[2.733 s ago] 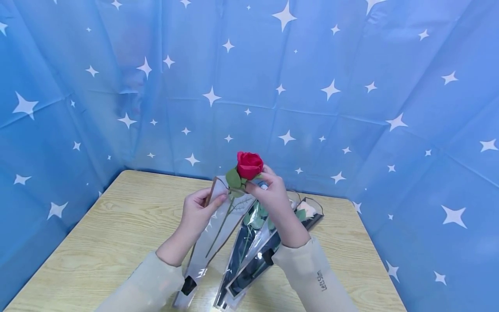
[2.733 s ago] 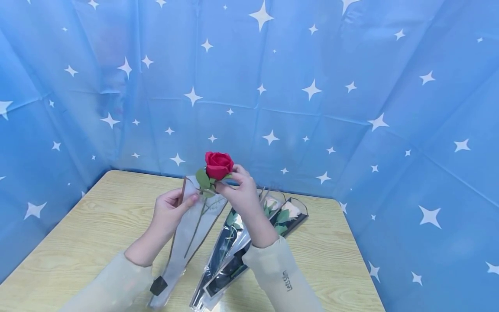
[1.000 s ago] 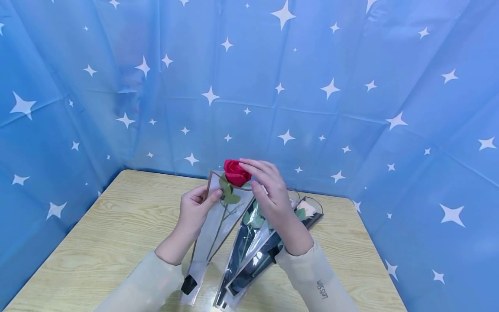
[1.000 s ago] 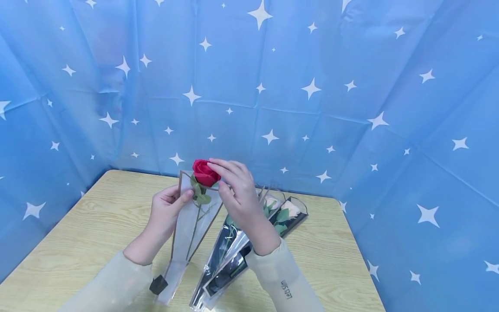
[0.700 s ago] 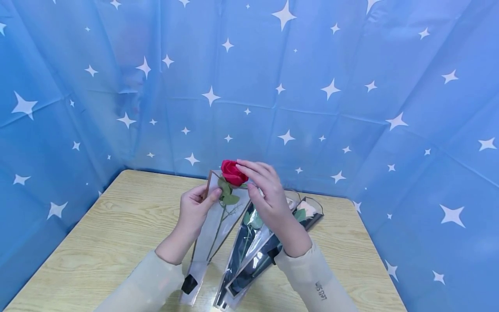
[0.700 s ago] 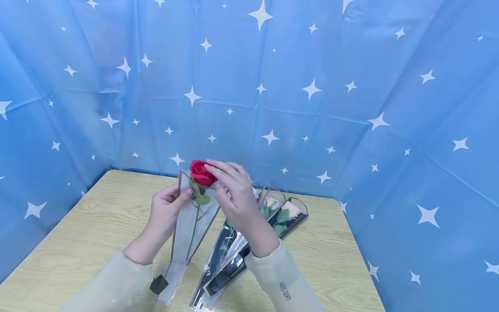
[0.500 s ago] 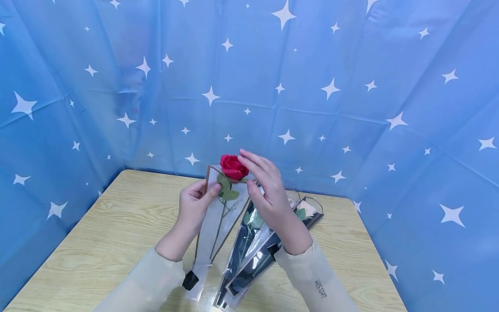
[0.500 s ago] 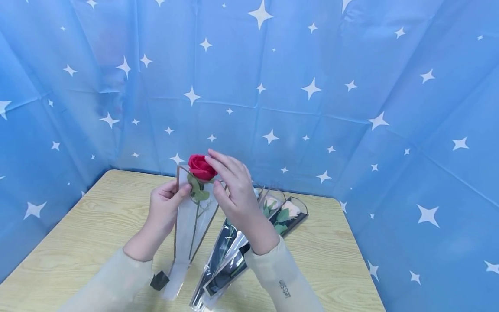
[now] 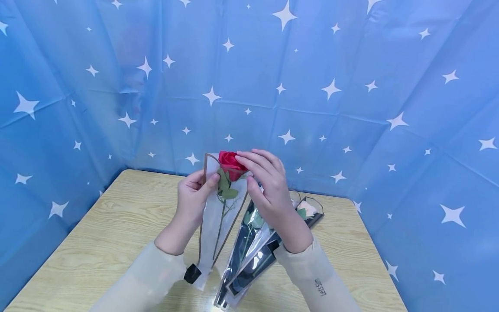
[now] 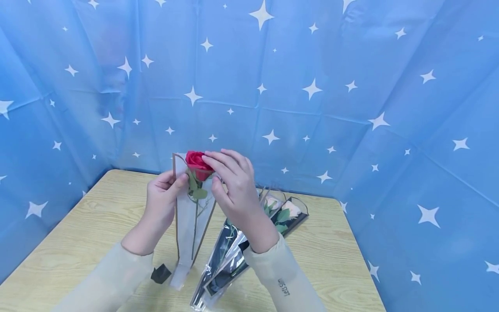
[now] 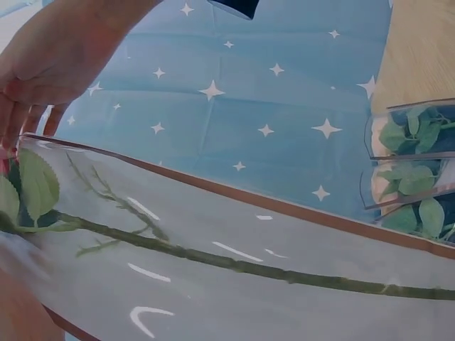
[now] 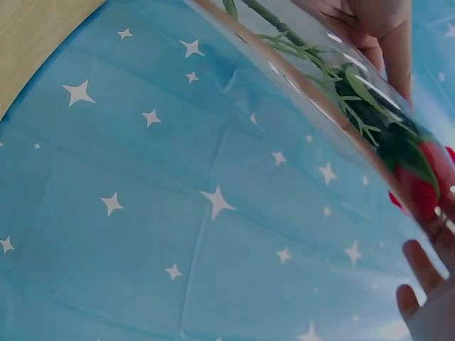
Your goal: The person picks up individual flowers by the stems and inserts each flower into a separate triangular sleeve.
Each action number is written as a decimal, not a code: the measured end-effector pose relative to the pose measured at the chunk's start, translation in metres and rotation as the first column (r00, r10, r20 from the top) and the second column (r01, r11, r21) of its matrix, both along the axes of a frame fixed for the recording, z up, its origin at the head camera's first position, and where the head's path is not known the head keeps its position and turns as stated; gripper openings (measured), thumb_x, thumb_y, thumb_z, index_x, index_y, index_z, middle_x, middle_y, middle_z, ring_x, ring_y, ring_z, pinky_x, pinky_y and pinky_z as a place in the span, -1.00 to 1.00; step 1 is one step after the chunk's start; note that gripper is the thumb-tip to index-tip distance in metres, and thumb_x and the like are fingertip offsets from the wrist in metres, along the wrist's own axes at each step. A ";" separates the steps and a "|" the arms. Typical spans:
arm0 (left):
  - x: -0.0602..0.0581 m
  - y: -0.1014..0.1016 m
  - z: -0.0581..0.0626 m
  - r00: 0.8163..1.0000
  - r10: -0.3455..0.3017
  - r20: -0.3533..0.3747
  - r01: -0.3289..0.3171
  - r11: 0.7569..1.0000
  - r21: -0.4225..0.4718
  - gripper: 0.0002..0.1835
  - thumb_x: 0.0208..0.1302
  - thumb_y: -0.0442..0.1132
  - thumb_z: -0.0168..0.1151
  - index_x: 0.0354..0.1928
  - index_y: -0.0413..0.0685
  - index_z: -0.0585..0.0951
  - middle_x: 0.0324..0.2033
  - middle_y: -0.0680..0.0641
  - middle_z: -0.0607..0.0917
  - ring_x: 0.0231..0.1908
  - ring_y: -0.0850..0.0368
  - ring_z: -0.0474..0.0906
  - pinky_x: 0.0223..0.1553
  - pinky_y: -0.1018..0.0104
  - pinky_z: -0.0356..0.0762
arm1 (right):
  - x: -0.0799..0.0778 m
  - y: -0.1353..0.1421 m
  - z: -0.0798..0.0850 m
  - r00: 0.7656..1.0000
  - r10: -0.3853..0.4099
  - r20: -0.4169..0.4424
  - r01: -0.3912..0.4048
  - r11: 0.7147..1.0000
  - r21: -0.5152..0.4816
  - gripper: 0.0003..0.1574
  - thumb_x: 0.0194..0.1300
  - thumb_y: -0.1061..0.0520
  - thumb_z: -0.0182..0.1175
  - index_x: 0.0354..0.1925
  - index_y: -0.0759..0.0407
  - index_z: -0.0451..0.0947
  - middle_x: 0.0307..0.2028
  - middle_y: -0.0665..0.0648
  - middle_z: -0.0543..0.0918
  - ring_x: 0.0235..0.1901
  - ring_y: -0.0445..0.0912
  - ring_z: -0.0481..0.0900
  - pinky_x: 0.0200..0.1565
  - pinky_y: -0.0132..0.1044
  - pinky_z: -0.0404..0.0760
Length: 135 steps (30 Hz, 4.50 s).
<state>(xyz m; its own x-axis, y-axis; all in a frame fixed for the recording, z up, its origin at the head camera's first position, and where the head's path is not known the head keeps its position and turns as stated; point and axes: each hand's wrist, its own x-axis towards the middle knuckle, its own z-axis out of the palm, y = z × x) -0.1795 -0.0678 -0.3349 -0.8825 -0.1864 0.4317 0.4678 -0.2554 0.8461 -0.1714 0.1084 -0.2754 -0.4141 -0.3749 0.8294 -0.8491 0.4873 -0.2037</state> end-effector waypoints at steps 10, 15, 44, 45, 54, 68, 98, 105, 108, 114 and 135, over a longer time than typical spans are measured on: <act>-0.001 0.000 0.004 1.000 -0.023 0.011 0.023 0.999 0.043 -0.75 0.23 -0.44 0.21 -0.29 0.13 0.71 -0.54 0.10 0.69 -0.52 0.28 0.48 -0.51 0.47 0.48 | 0.000 0.000 0.002 1.000 -0.005 -0.007 0.005 1.000 0.001 -0.53 0.26 0.11 -0.08 0.07 0.12 0.57 0.10 0.08 0.60 0.25 -0.02 0.30 0.28 0.00 0.16; 0.000 0.001 0.006 0.999 -0.028 0.021 0.027 0.998 0.051 -0.77 0.24 -0.40 0.22 -0.30 0.15 0.71 -0.59 0.09 0.66 -0.51 0.27 0.45 -0.51 0.48 0.45 | -0.001 -0.002 0.003 1.000 -0.018 -0.007 0.018 1.000 0.018 -0.56 0.26 0.09 -0.08 -0.01 0.12 0.61 0.04 0.05 0.63 0.23 0.00 0.32 0.28 0.02 0.14; 0.001 0.006 0.014 0.999 -0.040 -0.003 0.040 0.992 0.122 -0.80 0.25 -0.39 0.21 -0.28 0.10 0.71 -0.50 0.09 0.71 -0.44 0.28 0.54 -0.40 0.47 0.53 | -0.003 -0.003 0.005 0.999 0.025 -0.021 -0.028 0.992 -0.126 -0.50 0.20 0.08 0.11 0.09 0.24 0.46 0.09 0.16 0.51 0.17 0.03 0.34 0.21 -0.02 0.19; 0.001 0.005 0.015 0.999 -0.038 -0.008 0.038 0.988 0.149 -0.82 0.25 -0.38 0.22 -0.27 0.09 0.71 -0.47 0.09 0.72 -0.41 0.28 0.56 -0.37 0.46 0.54 | -0.003 -0.002 0.002 0.998 0.057 0.007 -0.055 0.983 -0.173 -0.45 0.19 0.10 0.14 0.13 0.27 0.39 0.11 0.19 0.46 0.16 0.05 0.33 0.19 -0.04 0.22; 0.000 -0.008 0.025 0.999 -0.033 0.017 0.023 0.921 0.389 -0.85 0.31 -0.22 0.19 -0.15 -0.02 0.68 -0.25 0.08 0.73 0.03 0.16 0.44 0.10 0.34 0.38 | -0.006 0.012 -0.043 0.823 0.260 0.505 -0.123 0.950 -0.288 -0.65 0.27 0.27 0.18 0.04 0.23 0.52 -0.02 0.19 0.59 -0.03 -0.02 0.52 -0.03 -0.25 0.56; 0.002 -0.007 0.025 0.995 -0.095 0.032 0.073 0.906 0.417 -0.83 0.33 -0.21 0.15 -0.13 0.02 0.68 -0.24 0.09 0.73 -0.02 0.20 0.50 0.03 0.39 0.44 | 0.004 -0.005 -0.058 0.843 0.098 0.529 0.041 0.969 -0.245 -0.83 0.20 0.31 0.26 -0.21 0.32 0.68 -0.25 0.22 0.73 -0.32 -0.07 0.62 -0.24 -0.35 0.62; 0.000 -0.005 -0.078 0.827 -0.300 0.475 0.486 0.806 -0.338 -0.61 0.22 -0.25 0.28 0.04 -0.32 0.56 -0.17 -0.20 0.69 -0.25 0.17 0.63 -0.14 0.14 0.62 | -0.031 0.009 -0.092 0.586 0.400 0.705 0.430 0.584 -0.689 -0.82 0.27 0.21 0.22 -0.19 0.31 0.60 -0.43 -0.03 0.58 -0.38 -0.22 0.53 -0.43 -0.34 0.61; 0.010 -0.009 -0.110 0.719 -0.392 0.574 0.627 0.723 -0.291 -0.58 0.22 -0.21 0.27 0.03 -0.37 0.53 -0.22 -0.13 0.68 -0.24 0.16 0.61 -0.14 0.17 0.62 | -0.045 0.021 -0.107 0.536 0.446 0.717 0.522 0.492 -0.696 -0.92 0.30 0.18 0.19 -0.24 0.14 0.60 -0.43 -0.05 0.58 -0.38 -0.23 0.53 -0.40 -0.35 0.57; 0.015 -0.012 -0.124 0.676 -0.437 0.593 0.689 0.660 -0.299 -0.65 0.18 -0.24 0.29 -0.08 -0.38 0.56 -0.33 -0.06 0.66 -0.32 0.17 0.57 -0.21 0.21 0.61 | -0.049 0.029 -0.112 0.538 0.468 0.701 0.534 0.455 -0.713 -0.93 0.31 0.16 0.18 -0.26 0.10 0.60 -0.44 -0.06 0.57 -0.40 -0.23 0.52 -0.39 -0.36 0.56; 0.024 -0.025 -0.147 0.632 -0.472 0.615 0.759 0.537 -0.368 -0.79 0.10 -0.30 0.34 -0.25 -0.28 0.63 -0.42 -0.02 0.68 -0.40 0.18 0.57 -0.32 0.28 0.59 | -0.058 0.047 -0.124 0.551 0.499 0.669 0.576 0.352 -0.738 -0.90 0.31 0.18 0.18 -0.36 0.07 0.61 -0.52 -0.05 0.54 -0.48 -0.24 0.47 -0.46 -0.40 0.51; 0.023 -0.053 -0.176 0.760 -0.232 0.607 0.597 0.620 -0.509 -0.74 0.07 -0.14 0.39 -0.32 -0.21 0.65 -0.51 0.03 0.62 -0.46 0.20 0.49 -0.47 0.40 0.51 | -0.035 0.111 -0.181 0.432 0.585 0.687 0.647 0.330 -0.688 -0.88 0.38 0.18 0.09 -0.31 0.07 0.55 -0.43 -0.06 0.67 -0.34 -0.24 0.62 -0.19 -0.31 0.64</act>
<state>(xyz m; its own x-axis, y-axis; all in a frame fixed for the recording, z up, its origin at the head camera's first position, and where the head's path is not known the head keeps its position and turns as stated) -0.1562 -0.1211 -0.5112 -0.8932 0.4130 -0.1779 -0.0155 0.3670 0.9301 -0.2065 0.2195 -0.4563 -0.9428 0.2488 -0.2219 0.0765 -0.4864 -0.8704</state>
